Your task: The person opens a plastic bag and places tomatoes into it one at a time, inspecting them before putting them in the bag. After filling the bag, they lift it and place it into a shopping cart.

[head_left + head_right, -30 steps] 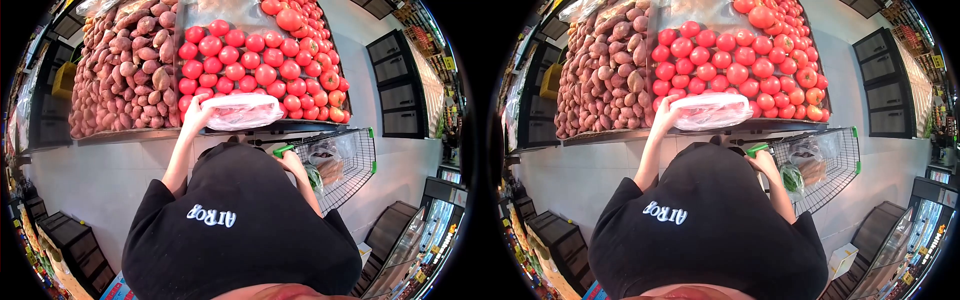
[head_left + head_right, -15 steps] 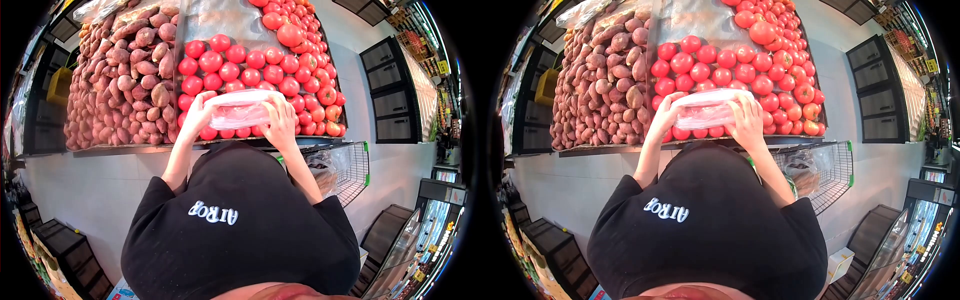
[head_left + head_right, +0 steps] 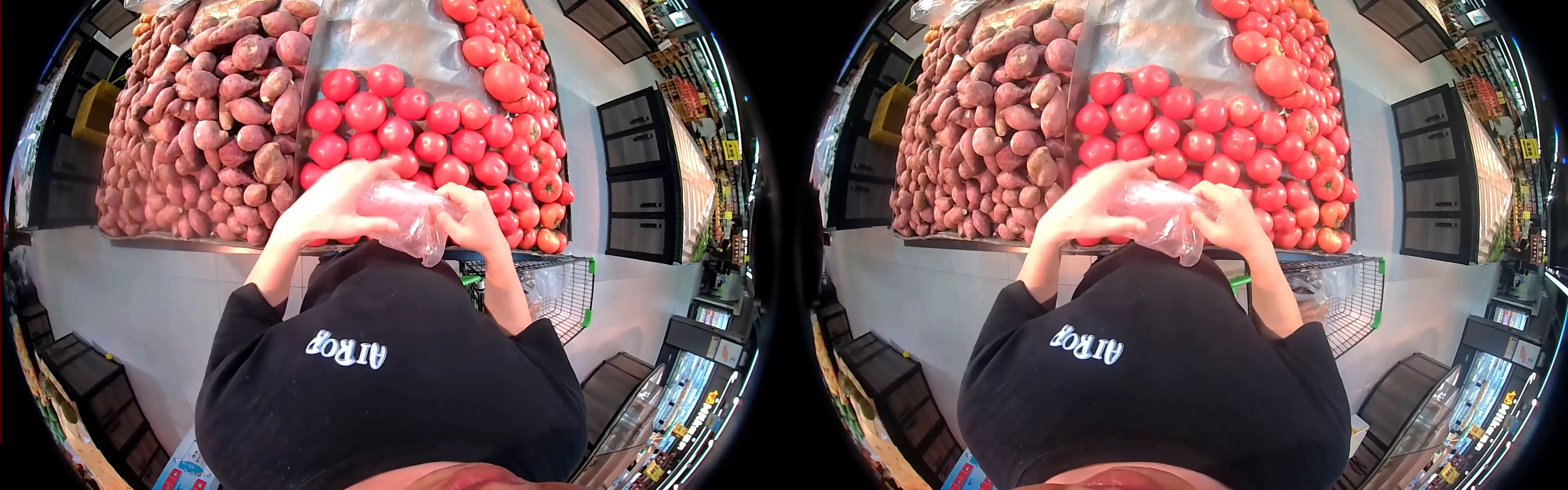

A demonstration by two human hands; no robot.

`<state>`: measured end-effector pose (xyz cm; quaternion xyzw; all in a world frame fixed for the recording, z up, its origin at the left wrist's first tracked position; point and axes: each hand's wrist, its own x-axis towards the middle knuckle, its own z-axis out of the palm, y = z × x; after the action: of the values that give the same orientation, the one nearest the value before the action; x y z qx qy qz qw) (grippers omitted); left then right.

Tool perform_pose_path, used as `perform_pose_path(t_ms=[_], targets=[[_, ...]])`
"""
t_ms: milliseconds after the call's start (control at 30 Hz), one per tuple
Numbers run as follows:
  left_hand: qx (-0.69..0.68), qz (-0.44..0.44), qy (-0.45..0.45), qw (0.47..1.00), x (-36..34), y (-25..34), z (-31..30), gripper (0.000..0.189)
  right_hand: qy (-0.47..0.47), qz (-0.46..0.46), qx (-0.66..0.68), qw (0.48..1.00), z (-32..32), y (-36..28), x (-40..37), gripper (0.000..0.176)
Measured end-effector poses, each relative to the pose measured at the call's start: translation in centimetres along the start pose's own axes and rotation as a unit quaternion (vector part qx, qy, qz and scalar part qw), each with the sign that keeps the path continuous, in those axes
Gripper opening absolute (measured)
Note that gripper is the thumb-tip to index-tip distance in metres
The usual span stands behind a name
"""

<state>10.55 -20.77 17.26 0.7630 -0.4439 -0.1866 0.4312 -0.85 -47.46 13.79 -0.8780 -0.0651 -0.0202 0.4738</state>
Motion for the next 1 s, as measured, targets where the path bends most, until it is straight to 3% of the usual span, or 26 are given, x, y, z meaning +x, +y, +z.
perform_pose_path(t_ms=[67,100,133,200,333,367,400,433,500,533,567,633,733,767,833,900,933,1000], targets=[[0.01,0.014,-0.087,0.996,0.9,-1.1,1.2,0.07,-0.042,0.034,0.097,0.994,0.0,-0.4,0.0,0.018],[0.021,-0.024,-0.154,0.988,1.3,-0.9,0.8,0.058,-0.075,0.047,0.151,0.985,-0.7,-0.2,-0.1,0.013],[-0.001,-0.011,-0.169,0.985,1.2,-2.2,1.6,0.047,-0.064,0.051,0.213,0.974,-1.0,-0.3,-0.6,0.013],[-0.06,0.003,-0.21,0.976,1.3,-2.9,1.2,0.045,-0.041,0.055,0.335,0.94,-1.4,-0.3,-1.3,0.013],[-0.345,-0.037,-0.23,0.909,0.8,-5.6,1.8,0.044,-0.066,0.097,0.543,0.831,-1.8,2.5,-3.8,0.042],[-0.43,-0.022,-0.212,0.877,0.3,-6.5,2.4,0.046,-0.059,0.108,0.569,0.813,-1.5,3.7,-4.4,0.055],[-0.512,-0.008,-0.192,0.837,0.0,-6.5,2.3,0.049,-0.085,0.079,0.636,0.763,-1.1,3.3,-3.8,0.068],[-0.587,-0.05,-0.189,0.785,-0.3,-6.4,2.0,0.056,-0.067,0.069,0.648,0.755,-0.7,3.4,-3.9,0.077],[-0.641,-0.11,-0.061,0.757,-0.6,-4.6,2.4,0.073,-0.001,0.087,0.672,0.735,0.0,1.9,-3.8,0.092],[-0.73,-0.109,-0.073,0.67,-0.4,-6.0,2.7,0.075,0.046,0.116,0.683,0.72,0.1,0.3,-3.8,0.098],[-0.806,-0.093,-0.091,0.578,-0.1,-7.1,3.1,0.078,0.018,0.092,0.725,0.682,0.2,0.7,-3.7,0.095],[-0.876,-0.048,-0.114,0.466,0.4,-8.0,3.2,0.083,0.019,0.186,0.645,0.741,-0.4,-1.0,-2.3,0.087],[-0.896,0.036,-0.07,0.438,1.2,-8.6,1.8,0.098,0.008,0.216,0.596,0.773,-0.3,-2.5,-0.5,0.07],[-0.92,0.076,-0.102,0.37,1.4,-9.5,2.1,0.105,-0.011,0.211,0.586,0.782,-0.3,-1.7,-0.4,0.067],[-0.928,0.106,-0.171,0.314,1.2,-9.6,2.4,0.109,-0.006,0.183,0.587,0.789,-0.5,0.4,-0.9,0.06],[-0.903,0.087,-0.244,0.343,0.9,-8.9,2.3,0.102,0.041,0.136,0.607,0.782,-0.7,2.2,-1.9,0.052],[-0.781,-0.037,-0.042,0.622,-1.0,-8.7,1.6,0.093,0.086,0.112,0.614,0.777,-1.1,1.7,-2.1,0.053],[-0.707,0.003,-0.201,0.678,-0.9,-12.1,1.0,0.075,0.141,0.053,0.631,0.761,-2.0,1.3,-2.3,0.055]])
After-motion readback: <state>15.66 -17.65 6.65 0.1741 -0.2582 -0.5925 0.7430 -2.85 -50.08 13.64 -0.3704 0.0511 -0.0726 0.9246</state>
